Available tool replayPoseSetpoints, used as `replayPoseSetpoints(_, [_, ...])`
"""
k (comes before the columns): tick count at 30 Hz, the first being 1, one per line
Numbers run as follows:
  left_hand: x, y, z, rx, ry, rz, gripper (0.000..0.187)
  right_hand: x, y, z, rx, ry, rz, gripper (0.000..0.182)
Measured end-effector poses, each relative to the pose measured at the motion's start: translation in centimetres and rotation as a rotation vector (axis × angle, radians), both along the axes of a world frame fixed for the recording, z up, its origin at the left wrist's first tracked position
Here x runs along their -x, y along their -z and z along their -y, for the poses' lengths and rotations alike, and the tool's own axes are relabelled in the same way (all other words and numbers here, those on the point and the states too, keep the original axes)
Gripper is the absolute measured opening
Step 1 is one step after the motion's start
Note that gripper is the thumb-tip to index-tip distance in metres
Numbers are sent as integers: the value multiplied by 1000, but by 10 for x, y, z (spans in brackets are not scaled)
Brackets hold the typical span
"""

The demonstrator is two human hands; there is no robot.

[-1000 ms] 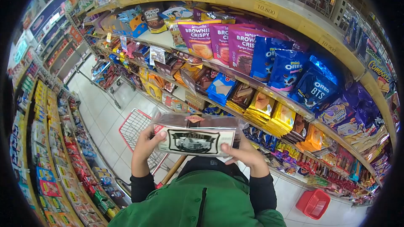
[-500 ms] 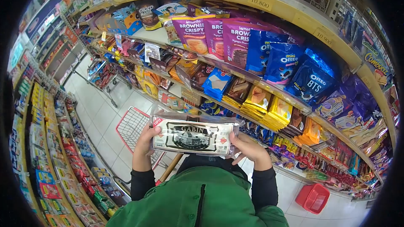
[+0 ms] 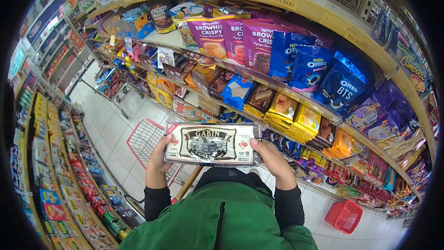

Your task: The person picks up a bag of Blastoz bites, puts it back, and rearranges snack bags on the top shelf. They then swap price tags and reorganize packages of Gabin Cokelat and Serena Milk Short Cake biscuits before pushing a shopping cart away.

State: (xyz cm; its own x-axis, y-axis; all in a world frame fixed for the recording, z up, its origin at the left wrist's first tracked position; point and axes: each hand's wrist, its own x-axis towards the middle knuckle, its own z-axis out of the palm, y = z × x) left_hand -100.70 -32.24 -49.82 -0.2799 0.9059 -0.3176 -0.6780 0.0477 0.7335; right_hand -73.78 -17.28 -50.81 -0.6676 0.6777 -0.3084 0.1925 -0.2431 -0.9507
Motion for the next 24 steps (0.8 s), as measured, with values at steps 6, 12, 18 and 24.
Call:
replayPoseSetpoints(6, [1, 6, 12, -71, 67, -91, 74, 2, -13, 5, -10, 67, -123, 57])
replayPoseSetpoints(12, [1, -3, 15, -93, 72, -178, 81, 0, -24, 9, -86, 44, -162, 53])
replayPoseSetpoints(18, [-4, -7, 11, -171, -14, -188, 82, -1, -30, 12, -151, 6, -199, 52])
replayPoseSetpoints(24, [3, -3, 12, -156, 3, -191, 84, -4, -30, 16, -201, -27, -169, 55])
